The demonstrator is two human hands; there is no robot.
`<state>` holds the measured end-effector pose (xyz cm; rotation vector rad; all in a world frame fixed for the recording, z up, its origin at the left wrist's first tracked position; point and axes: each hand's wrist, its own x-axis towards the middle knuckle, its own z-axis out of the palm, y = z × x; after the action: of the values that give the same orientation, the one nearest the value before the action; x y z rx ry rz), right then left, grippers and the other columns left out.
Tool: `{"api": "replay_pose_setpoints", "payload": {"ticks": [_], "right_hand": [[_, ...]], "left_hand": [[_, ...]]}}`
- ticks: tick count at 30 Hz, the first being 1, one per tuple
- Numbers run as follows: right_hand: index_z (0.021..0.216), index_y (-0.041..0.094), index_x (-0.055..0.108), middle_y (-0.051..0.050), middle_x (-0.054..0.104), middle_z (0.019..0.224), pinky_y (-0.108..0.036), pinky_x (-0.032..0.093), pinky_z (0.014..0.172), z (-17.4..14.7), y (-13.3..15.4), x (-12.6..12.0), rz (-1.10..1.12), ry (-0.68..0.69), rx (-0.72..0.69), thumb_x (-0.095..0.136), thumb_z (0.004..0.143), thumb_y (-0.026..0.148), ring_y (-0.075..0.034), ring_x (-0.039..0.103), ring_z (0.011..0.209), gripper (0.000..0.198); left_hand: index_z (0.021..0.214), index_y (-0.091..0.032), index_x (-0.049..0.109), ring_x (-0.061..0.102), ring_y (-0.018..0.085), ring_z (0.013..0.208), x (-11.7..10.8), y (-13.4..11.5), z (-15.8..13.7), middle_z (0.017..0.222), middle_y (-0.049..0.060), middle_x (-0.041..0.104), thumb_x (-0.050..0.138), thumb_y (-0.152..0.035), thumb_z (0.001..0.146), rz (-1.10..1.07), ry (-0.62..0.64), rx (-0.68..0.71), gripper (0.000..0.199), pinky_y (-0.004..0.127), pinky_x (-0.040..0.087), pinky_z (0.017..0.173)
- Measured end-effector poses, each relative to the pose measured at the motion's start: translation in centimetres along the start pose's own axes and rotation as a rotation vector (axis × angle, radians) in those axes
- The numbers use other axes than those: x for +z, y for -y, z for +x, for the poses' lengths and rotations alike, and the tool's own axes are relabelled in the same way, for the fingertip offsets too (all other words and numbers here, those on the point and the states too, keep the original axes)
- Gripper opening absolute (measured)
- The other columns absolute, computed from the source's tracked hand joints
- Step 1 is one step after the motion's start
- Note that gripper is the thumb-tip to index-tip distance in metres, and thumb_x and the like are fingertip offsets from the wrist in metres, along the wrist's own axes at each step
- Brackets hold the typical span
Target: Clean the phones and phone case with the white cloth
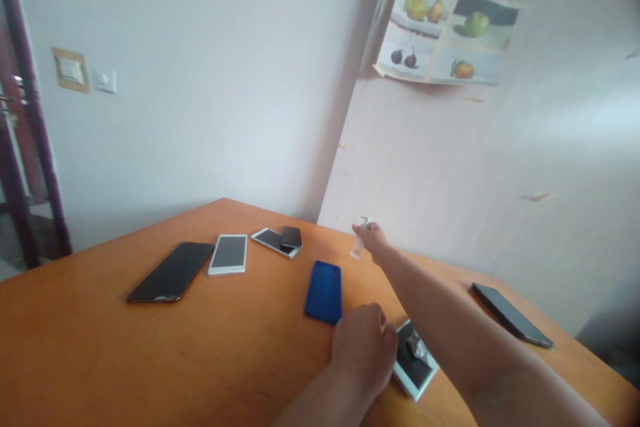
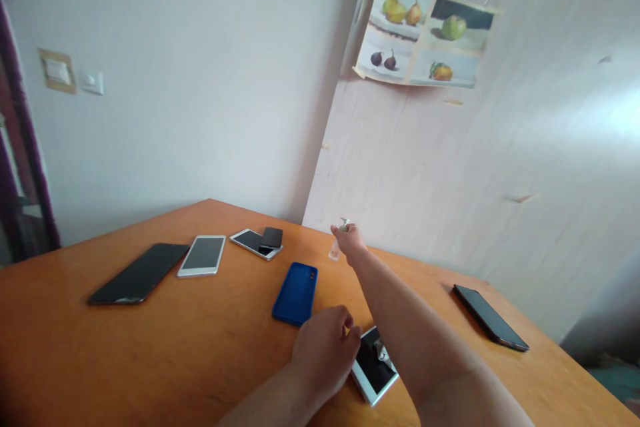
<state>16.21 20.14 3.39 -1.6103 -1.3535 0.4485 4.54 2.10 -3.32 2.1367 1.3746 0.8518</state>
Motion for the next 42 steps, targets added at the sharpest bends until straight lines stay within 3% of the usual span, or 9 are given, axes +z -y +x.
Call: {"api": "replay_pose_setpoints", "payload": {"ticks": [9,15,23,28,32,35,39,42], "right_hand": [[0.098,0.015,0.059,0.001,0.056,0.07,-0.028,0.04,0.066,0.3,-0.4,3.2,-0.06,0.042,-0.041,0.064,0.074,0.046,-0.016,0.052,0.072,0.04],[0.098,0.015,0.058,0.002,0.055,0.071,-0.026,0.04,0.061,-0.1,-1.4,3.2,-0.045,0.108,-0.048,0.062,0.073,0.046,-0.014,0.052,0.067,0.04],[0.084,0.017,0.059,0.005,0.048,0.06,-0.025,0.037,0.053,-0.7,-1.3,3.2,-0.036,0.157,-0.016,0.066,0.067,0.043,-0.013,0.048,0.059,0.032],[0.092,0.017,0.061,0.0,0.059,0.072,-0.026,0.04,0.056,-1.2,-1.2,2.5,-0.023,0.186,0.01,0.073,0.063,0.047,-0.016,0.054,0.069,0.043],[0.11,0.016,0.059,-0.008,0.065,0.093,-0.028,0.044,0.06,-1.8,-1.1,0.6,-0.019,0.206,0.041,0.075,0.063,0.052,-0.02,0.06,0.081,0.061],[0.116,0.015,0.056,-0.012,0.066,0.099,-0.029,0.046,0.061,-3.2,-1.0,-2.1,-0.021,0.202,0.046,0.071,0.069,0.052,-0.021,0.061,0.083,0.062],[0.094,0.016,0.063,-0.008,0.067,0.091,-0.026,0.046,0.064,-6.8,-1.4,-7.3,-0.03,0.183,0.014,0.065,0.076,0.046,-0.018,0.061,0.082,0.035],[0.075,0.017,0.058,-0.004,0.063,0.07,-0.025,0.043,0.056,-10.5,-2.3,-11.4,-0.073,0.16,0.0,0.056,0.083,0.049,-0.014,0.057,0.063,0.034]], "left_hand": [[0.096,-0.028,0.062,0.064,0.022,0.087,0.1,-0.1,-0.1,0.095,0.003,0.07,0.043,-0.043,0.09,-0.019,0.009,-0.014,0.026,0.032,0.045,0.072],[0.098,-0.027,0.064,0.064,0.023,0.09,-0.1,-0.3,-0.1,0.096,0.004,0.07,0.042,-0.044,0.09,-0.014,0.031,-0.022,0.029,0.033,0.046,0.074],[0.093,-0.026,0.064,0.065,0.023,0.087,0.1,-0.2,-0.1,0.093,0.004,0.071,0.044,-0.043,0.089,-0.026,0.002,-0.018,0.027,0.032,0.045,0.071],[0.095,-0.026,0.063,0.065,0.023,0.087,-0.1,-0.3,-0.1,0.095,0.005,0.071,0.043,-0.042,0.09,0.0,0.016,-0.015,0.026,0.032,0.045,0.071],[0.094,-0.025,0.063,0.065,0.023,0.087,-0.1,-0.3,0.0,0.094,0.005,0.071,0.045,-0.042,0.089,0.006,0.002,0.009,0.025,0.031,0.045,0.071],[0.092,-0.025,0.064,0.066,0.023,0.087,-0.1,-0.2,0.1,0.092,0.005,0.071,0.046,-0.042,0.089,0.004,0.002,0.019,0.024,0.03,0.045,0.071],[0.09,-0.026,0.063,0.065,0.022,0.086,-0.2,-0.2,0.3,0.09,0.003,0.071,0.047,-0.04,0.089,0.026,0.023,0.02,0.021,0.029,0.043,0.069],[0.089,-0.027,0.062,0.065,0.021,0.084,-0.4,-0.2,0.4,0.089,0.002,0.071,0.046,-0.04,0.09,0.025,0.027,0.026,0.021,0.028,0.041,0.066]]}}
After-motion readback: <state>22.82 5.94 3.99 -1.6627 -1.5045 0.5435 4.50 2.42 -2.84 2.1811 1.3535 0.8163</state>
